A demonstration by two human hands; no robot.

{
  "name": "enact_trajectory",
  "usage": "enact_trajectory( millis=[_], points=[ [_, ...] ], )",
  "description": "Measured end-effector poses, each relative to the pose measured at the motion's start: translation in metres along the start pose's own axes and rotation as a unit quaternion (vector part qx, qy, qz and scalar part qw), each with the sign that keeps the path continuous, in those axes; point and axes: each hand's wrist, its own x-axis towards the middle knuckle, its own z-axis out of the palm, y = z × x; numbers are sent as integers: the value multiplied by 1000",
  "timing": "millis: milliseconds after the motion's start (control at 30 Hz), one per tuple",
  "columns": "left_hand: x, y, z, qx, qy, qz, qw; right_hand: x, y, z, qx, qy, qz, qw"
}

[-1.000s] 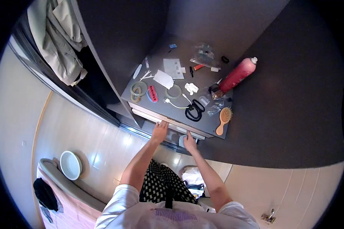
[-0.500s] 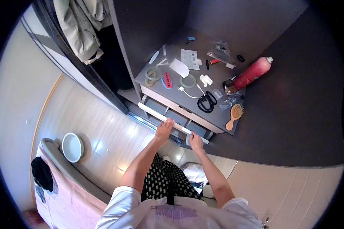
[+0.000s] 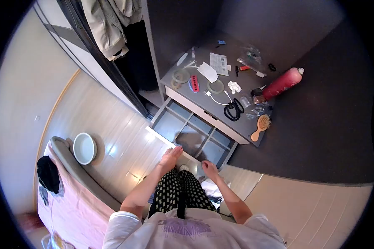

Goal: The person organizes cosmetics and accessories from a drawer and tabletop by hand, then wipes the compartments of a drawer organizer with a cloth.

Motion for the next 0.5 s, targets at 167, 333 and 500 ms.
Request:
enact_trajectory(
  millis=[167, 333, 500],
  points=[
    [-43, 4, -13, 31, -65, 12, 997, -17, -5, -7, 67, -9, 37, 997],
    [-64, 5, 17, -17, -43, 18, 999, -21, 8, 1, 137, 77, 63, 986],
    [-72, -3, 19, -95, 45, 35, 994, -29, 15, 14, 255, 133, 131, 949]
  ],
)
